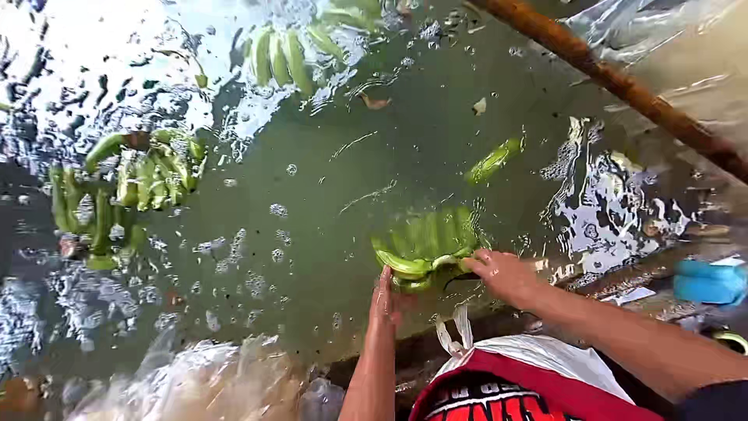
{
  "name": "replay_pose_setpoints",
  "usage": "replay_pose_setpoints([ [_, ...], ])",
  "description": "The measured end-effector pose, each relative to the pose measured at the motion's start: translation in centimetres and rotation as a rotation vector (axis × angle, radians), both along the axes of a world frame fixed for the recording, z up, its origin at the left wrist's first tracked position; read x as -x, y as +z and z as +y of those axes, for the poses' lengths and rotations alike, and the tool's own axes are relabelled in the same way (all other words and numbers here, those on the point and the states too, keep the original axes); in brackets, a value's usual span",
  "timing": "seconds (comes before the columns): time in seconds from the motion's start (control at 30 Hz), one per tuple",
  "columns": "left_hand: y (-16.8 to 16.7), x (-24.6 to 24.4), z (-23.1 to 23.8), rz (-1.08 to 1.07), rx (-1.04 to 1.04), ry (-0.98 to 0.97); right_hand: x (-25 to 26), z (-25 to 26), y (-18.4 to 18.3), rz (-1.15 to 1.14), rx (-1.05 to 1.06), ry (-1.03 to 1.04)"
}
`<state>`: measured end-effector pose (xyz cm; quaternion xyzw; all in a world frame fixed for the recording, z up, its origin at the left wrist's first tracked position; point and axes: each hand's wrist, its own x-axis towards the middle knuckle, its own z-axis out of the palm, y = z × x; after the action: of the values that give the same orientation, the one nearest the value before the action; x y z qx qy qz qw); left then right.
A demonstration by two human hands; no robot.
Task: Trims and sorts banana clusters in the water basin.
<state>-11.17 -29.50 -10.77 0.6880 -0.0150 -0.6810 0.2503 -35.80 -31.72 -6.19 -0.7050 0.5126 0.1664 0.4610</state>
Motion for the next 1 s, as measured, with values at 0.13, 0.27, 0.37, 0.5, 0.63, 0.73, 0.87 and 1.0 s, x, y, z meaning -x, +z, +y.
replay_pose_setpoints([
  [0.13,0.1,2.8,1.1,-0.067,-0.084,0.147,1.4,1.4,1.2,0.064,-0.147,-0.046],
  [0.27,-0.2,4.4,1.7,-0.057,-0.100,0.228,1.9,1.4,1.5,0.065,-0.349,-0.038],
  [0.37,0.1,5.0,1.9,0.005,-0.064,0.262,2.0,1.4,1.7,0.053,-0.496,-0.114],
  [0.5,1.0,5.4,1.4,0.019,-0.096,0.189,2.2,1.3,1.5,0.030,-0.715,-0.341],
  [0.63,0.8,5.6,1.5,0.102,-0.037,0.150,2.6,1.1,2.0,-0.057,-0.815,-0.567],
  [0.73,0.7,6.2,1.1,0.111,0.031,0.183,2.7,1.2,2.3,-0.164,-0.858,-0.734],
  [0.87,1.1,6.7,0.3,0.056,0.106,0.172,2.3,0.8,2.7,-0.297,-0.895,-0.953],
  [1.0,0.8,6.9,-0.7,0.026,0.151,0.205,1.9,-0.2,2.6,-0.340,-0.913,-1.023],
])
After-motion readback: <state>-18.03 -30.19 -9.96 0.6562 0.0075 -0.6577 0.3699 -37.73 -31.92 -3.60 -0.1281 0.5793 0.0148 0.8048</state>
